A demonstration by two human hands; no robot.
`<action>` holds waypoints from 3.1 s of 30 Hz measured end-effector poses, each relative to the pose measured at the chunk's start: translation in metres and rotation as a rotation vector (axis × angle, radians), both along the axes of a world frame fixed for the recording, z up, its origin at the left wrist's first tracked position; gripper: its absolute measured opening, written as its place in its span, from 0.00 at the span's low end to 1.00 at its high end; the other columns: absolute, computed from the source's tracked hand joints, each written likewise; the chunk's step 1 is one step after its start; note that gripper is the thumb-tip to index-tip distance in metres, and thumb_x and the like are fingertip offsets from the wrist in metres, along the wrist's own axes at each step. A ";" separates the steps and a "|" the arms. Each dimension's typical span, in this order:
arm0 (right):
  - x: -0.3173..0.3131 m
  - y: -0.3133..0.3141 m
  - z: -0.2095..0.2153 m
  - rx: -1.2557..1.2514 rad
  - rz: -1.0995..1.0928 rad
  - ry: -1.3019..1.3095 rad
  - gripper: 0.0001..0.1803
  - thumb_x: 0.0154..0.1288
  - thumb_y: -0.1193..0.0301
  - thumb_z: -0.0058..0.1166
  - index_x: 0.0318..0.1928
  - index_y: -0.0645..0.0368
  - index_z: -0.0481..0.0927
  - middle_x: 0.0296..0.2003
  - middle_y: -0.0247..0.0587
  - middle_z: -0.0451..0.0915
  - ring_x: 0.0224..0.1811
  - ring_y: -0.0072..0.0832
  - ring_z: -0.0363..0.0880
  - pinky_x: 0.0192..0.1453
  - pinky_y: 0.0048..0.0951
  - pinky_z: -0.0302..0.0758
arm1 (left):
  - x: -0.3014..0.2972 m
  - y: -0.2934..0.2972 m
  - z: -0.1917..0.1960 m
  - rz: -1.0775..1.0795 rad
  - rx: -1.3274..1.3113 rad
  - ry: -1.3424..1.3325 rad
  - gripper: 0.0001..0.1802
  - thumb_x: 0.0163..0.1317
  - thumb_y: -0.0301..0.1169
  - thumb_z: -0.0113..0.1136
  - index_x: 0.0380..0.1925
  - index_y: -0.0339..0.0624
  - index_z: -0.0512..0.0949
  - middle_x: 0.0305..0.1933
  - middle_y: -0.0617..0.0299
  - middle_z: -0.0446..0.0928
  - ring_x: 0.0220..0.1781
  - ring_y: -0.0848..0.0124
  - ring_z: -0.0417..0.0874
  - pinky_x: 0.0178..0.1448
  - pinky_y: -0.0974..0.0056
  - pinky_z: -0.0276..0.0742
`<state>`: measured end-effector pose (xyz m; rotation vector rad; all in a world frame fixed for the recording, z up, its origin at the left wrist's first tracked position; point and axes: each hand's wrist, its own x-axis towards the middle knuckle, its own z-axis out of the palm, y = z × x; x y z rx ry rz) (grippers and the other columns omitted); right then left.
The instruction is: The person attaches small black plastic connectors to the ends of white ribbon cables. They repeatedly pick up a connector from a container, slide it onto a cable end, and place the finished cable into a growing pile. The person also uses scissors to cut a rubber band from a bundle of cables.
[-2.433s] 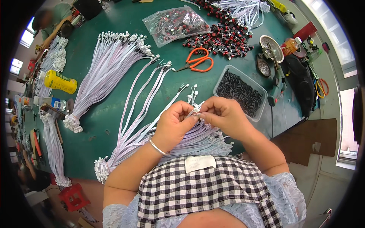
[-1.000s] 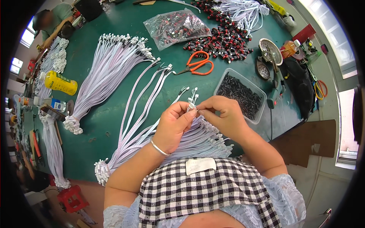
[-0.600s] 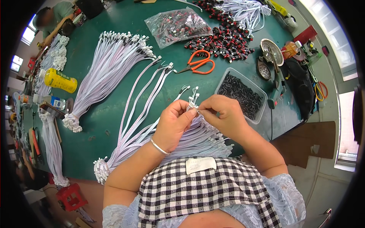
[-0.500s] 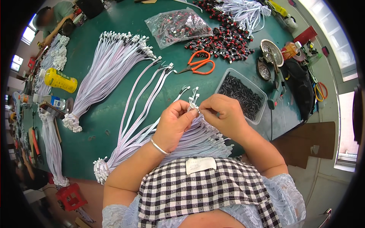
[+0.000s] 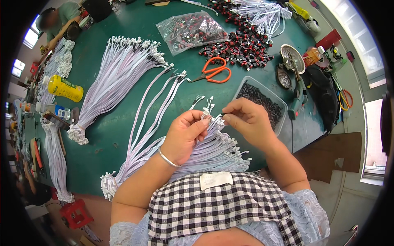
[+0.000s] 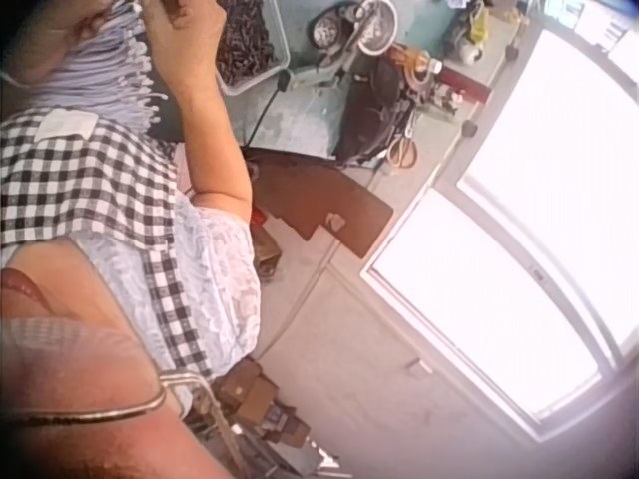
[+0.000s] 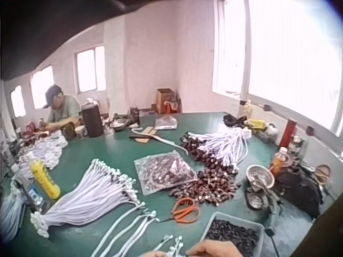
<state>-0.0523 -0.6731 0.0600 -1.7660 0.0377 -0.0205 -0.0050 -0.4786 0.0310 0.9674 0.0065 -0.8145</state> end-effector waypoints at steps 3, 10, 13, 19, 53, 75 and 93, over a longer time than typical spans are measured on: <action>0.001 0.001 -0.003 0.229 0.005 0.099 0.06 0.61 0.78 0.58 0.40 0.65 0.78 0.33 0.34 0.80 0.35 0.17 0.79 0.39 0.20 0.76 | 0.000 0.000 0.000 0.003 0.012 -0.003 0.07 0.63 0.28 0.59 0.39 0.39 0.76 0.31 0.69 0.75 0.30 0.82 0.72 0.36 0.76 0.69; 0.001 0.008 -0.010 0.169 -0.024 0.092 0.07 0.61 0.79 0.58 0.40 0.65 0.79 0.34 0.34 0.80 0.36 0.18 0.79 0.41 0.20 0.76 | -0.002 0.000 0.001 0.007 0.030 -0.036 0.06 0.62 0.26 0.60 0.39 0.40 0.76 0.32 0.68 0.76 0.31 0.80 0.73 0.36 0.74 0.68; 0.001 0.008 -0.011 0.131 -0.029 0.047 0.07 0.60 0.79 0.58 0.40 0.64 0.80 0.35 0.35 0.80 0.37 0.19 0.80 0.42 0.21 0.77 | -0.001 0.000 -0.001 0.002 0.026 -0.043 0.06 0.62 0.26 0.60 0.39 0.41 0.76 0.32 0.68 0.76 0.31 0.80 0.73 0.36 0.74 0.68; 0.003 0.009 -0.012 0.100 -0.006 0.024 0.07 0.58 0.80 0.59 0.39 0.64 0.81 0.36 0.36 0.80 0.38 0.21 0.80 0.43 0.23 0.77 | -0.002 0.000 0.000 -0.023 0.052 -0.047 0.06 0.62 0.28 0.60 0.39 0.42 0.76 0.31 0.68 0.75 0.31 0.81 0.73 0.36 0.75 0.68; 0.006 -0.006 -0.009 0.427 0.178 0.173 0.27 0.56 0.84 0.54 0.57 0.61 0.65 0.34 0.32 0.73 0.36 0.15 0.73 0.38 0.18 0.70 | -0.004 -0.006 0.017 -0.079 0.360 -0.333 0.20 0.56 0.16 0.61 0.49 0.33 0.72 0.34 0.56 0.81 0.34 0.74 0.83 0.38 0.72 0.79; 0.015 -0.072 0.007 -0.915 0.095 -0.264 0.07 0.56 0.71 0.58 0.35 0.58 0.79 0.32 0.38 0.79 0.39 0.38 0.74 0.47 0.37 0.69 | 0.113 0.008 -0.014 -0.046 1.076 -1.167 0.13 0.52 0.27 0.65 0.39 0.39 0.78 0.33 0.60 0.81 0.34 0.69 0.81 0.42 0.67 0.77; -0.010 -0.086 -0.012 -1.107 0.218 -0.062 0.06 0.51 0.73 0.60 0.30 0.58 0.77 0.29 0.38 0.75 0.38 0.37 0.74 0.47 0.35 0.65 | 0.050 0.058 -0.004 -0.389 1.117 -1.539 0.12 0.49 0.24 0.64 0.36 0.45 0.77 0.38 0.60 0.72 0.43 0.59 0.72 0.48 0.59 0.68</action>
